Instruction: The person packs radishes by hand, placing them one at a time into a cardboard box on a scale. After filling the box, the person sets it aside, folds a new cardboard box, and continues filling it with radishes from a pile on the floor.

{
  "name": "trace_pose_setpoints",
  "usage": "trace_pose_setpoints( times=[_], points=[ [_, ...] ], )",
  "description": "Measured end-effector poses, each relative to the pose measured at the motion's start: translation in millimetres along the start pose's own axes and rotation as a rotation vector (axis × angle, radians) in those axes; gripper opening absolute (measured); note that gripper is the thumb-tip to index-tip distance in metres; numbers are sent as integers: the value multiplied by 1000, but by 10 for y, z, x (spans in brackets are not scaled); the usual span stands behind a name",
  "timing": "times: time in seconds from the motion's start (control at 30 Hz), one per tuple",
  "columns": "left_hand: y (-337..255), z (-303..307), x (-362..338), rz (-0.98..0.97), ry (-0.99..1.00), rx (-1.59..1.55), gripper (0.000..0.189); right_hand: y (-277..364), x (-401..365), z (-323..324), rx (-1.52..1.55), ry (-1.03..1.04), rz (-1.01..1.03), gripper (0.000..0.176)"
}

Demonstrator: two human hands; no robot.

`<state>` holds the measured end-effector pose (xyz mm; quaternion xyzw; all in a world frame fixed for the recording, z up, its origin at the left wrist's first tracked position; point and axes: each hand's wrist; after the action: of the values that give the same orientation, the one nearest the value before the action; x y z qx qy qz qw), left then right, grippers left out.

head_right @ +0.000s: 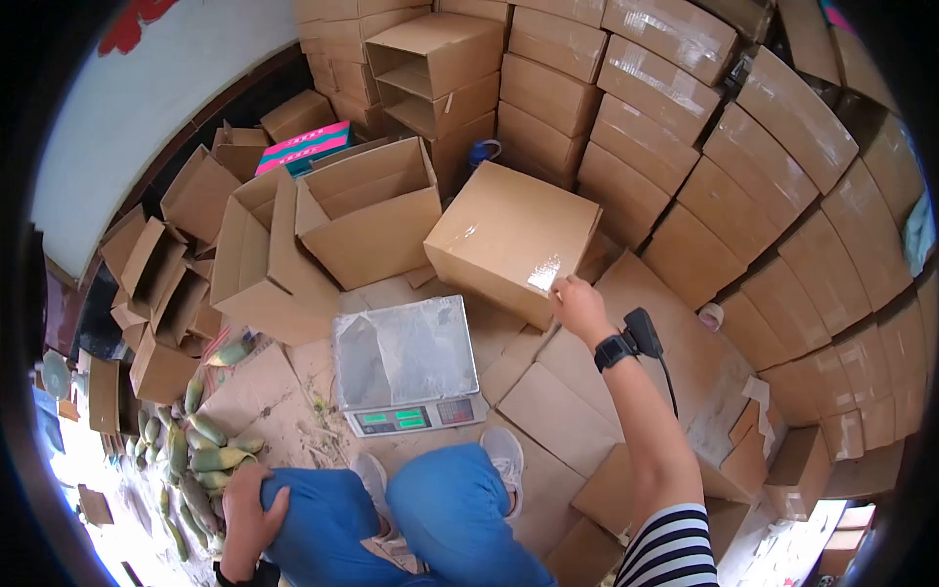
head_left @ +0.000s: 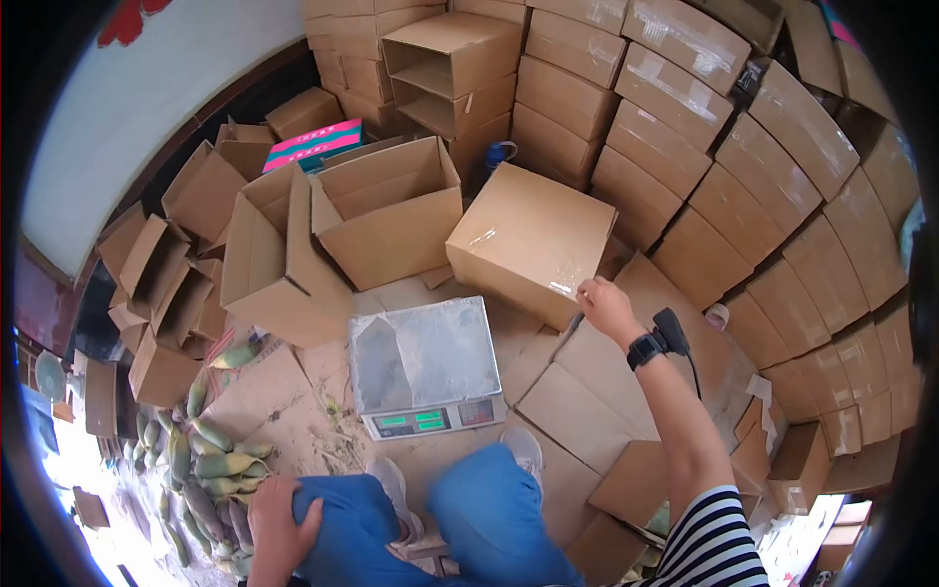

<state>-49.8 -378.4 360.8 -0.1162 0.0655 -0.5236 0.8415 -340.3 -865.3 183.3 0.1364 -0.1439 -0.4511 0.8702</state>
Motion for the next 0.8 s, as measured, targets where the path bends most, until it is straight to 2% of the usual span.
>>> trace_pose_setpoints(
  times=[0.03,0.07,0.1,0.2,0.27,0.3,0.37,0.47,0.53,0.57,0.67,0.8],
  points=[
    [10,-24,29,44,38,9,31,-64,157,-45,-5,2,-2,14],
    [39,-102,30,-4,-39,27,31,-140,307,-83,-23,-60,-21,14],
    [43,-122,95,0,-37,25,31,-217,454,-119,-40,-121,-40,15],
    [-16,-61,284,34,83,-3,32,-455,844,-204,-63,-106,-127,23],
    [-74,-10,468,-182,59,93,25,-661,1058,-299,-97,-127,-175,29],
    [-83,-24,507,-169,66,95,25,-737,1167,-346,-107,-126,-185,32],
    [-92,-60,583,-8,156,-3,32,-833,1371,-339,-109,-77,-212,39],
    [-128,-82,753,-15,188,9,31,-1045,1614,-444,-127,-50,-272,47],
    [-122,-92,832,16,231,10,31,-1245,1788,-546,-221,-182,-223,59],
    [-113,-97,867,43,261,6,31,-1321,1880,-576,-215,-174,-225,59],
    [-82,-115,967,89,286,0,30,-1472,2142,-591,-267,-68,-307,76],
    [-72,-137,1102,102,318,28,29,-1606,2271,-681,-256,48,-401,80]
  ],
)
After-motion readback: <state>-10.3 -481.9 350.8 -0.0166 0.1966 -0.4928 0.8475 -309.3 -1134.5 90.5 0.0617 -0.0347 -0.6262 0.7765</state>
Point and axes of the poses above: each hand's wrist, its own x-axis towards the middle knuckle, its own z-axis out of the back of the hand, y = z × x, and after that the axes turned 4 degrees about -z, right-handed
